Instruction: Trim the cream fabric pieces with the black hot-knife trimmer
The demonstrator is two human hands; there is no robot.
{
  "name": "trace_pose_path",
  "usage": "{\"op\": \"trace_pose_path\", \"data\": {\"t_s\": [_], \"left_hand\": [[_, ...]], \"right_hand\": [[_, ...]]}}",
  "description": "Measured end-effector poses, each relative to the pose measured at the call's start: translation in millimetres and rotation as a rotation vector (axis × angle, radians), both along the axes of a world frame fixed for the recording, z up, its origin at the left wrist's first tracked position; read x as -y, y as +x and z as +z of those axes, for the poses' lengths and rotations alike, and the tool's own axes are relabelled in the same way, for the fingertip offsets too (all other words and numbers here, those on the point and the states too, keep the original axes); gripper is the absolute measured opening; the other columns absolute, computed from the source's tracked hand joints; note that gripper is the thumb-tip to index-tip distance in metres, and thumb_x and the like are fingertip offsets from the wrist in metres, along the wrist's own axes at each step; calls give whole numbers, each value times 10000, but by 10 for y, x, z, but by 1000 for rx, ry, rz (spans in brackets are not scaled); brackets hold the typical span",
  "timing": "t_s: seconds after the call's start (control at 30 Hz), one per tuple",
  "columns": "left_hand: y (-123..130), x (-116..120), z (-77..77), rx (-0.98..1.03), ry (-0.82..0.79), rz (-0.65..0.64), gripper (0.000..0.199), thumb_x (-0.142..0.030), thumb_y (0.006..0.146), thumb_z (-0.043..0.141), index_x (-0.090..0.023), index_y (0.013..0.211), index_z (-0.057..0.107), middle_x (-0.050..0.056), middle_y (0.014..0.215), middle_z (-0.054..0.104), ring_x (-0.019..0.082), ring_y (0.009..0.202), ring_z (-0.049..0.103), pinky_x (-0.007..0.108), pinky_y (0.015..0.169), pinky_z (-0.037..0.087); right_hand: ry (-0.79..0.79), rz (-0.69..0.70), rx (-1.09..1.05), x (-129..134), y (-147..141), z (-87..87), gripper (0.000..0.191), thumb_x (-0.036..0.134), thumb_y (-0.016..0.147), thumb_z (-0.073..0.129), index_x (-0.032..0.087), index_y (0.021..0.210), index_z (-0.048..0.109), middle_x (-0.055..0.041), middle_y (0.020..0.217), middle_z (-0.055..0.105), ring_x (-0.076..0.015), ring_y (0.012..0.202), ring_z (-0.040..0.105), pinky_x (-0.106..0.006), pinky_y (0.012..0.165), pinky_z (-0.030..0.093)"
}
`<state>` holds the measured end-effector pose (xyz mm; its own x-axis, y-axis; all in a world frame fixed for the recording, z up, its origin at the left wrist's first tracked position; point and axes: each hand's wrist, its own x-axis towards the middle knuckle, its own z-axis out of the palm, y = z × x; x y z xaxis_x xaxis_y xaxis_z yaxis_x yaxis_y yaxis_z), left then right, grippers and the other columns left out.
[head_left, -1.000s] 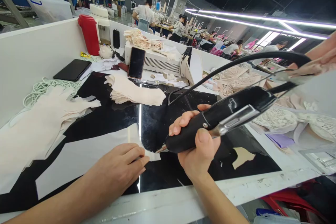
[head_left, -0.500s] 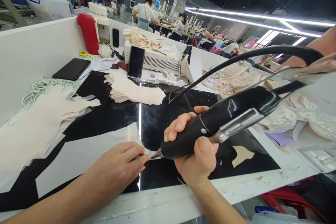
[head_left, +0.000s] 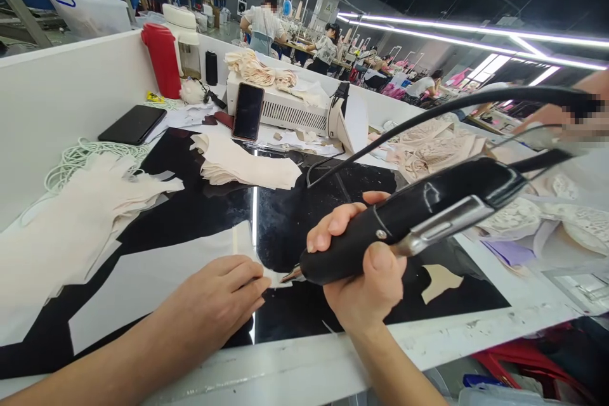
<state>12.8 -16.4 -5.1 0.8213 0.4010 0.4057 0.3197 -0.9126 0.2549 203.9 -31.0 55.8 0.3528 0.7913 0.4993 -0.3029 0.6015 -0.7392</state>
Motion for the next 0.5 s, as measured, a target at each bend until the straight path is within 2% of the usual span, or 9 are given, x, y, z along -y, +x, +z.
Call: {"op": "trace_pose_path", "data": {"t_s": [0.5], "left_hand": [[-11,-11,11,36,64,11,312,-161,1137,324,-140,1147,635,80,1062,696,217,970,688,369,882,590]], "right_hand": [[-35,-88,66,21,50,11,400,473,817,826,296,1108,616,55,768,640,-136,541,610,-291,489,536]]}}
